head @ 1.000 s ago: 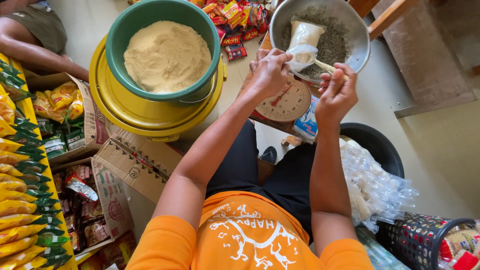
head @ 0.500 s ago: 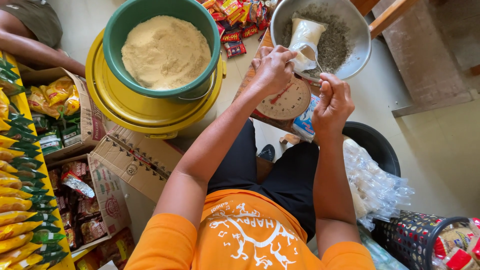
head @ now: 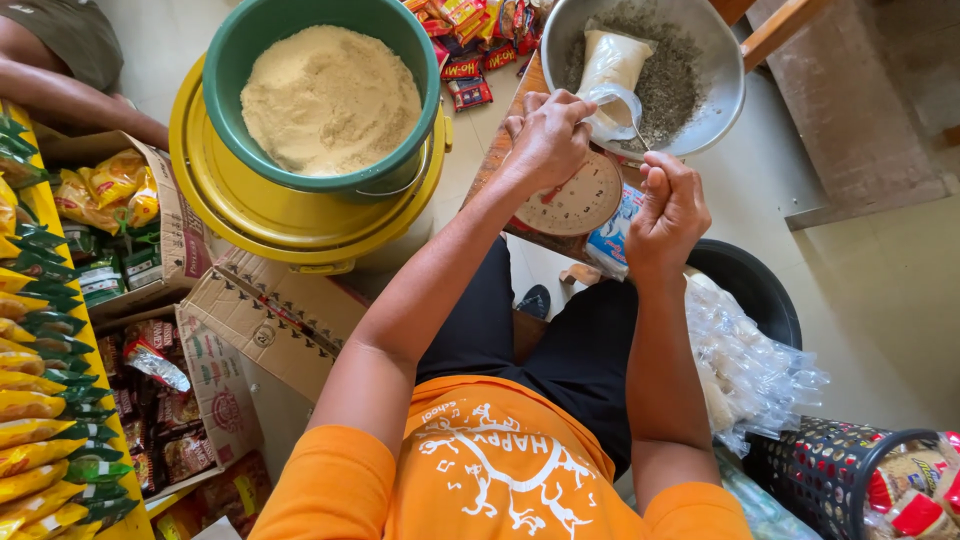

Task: Packaging bulk powder into smaller plastic bags using a spoon and a scale for measurement.

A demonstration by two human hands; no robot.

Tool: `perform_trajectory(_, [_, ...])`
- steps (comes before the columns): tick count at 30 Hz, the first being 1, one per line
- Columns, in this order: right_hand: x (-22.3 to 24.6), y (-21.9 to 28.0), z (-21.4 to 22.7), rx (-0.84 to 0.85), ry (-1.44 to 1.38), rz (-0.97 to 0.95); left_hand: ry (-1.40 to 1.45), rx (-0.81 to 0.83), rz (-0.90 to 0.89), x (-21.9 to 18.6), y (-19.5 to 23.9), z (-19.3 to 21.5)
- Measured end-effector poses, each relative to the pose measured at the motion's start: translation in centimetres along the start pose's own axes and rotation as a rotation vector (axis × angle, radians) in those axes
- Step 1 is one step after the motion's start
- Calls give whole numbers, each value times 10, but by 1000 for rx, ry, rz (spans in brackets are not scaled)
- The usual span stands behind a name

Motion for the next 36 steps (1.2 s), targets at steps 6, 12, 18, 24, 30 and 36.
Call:
perform_trajectory(6, [-6, 0, 1, -8, -21, -48, 5, -5, 17, 1, -1, 3])
perform_trajectory(12, [4, 0, 13, -47, -66, -88, 74, -43, -16, 10, -5, 1])
perform_trajectory(18, [-20, 7, 35, -276, -303, -257, -46, -226, -38, 24, -1, 28])
perform_trajectory(24, [-53, 13, 29, -508, -699, -677, -286, -738, -48, 73, 51, 122])
perform_trajectory(30, [-20, 2, -54, -280, -920, -682, -596, -995, 166, 154, 103, 184])
perform_trajectory(36, [47, -17, -161, 260, -627, -430, -521, -956, 227, 166, 102, 181])
Point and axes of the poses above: each hand's wrist, its own y-axis away from the middle knuckle, its own z-axis out of the back of the hand, x = y × z, the point moved 6 cm from there along -y, towards the middle knuckle, and after that the axes turned 1 degree about z, right-handed, at the moved point
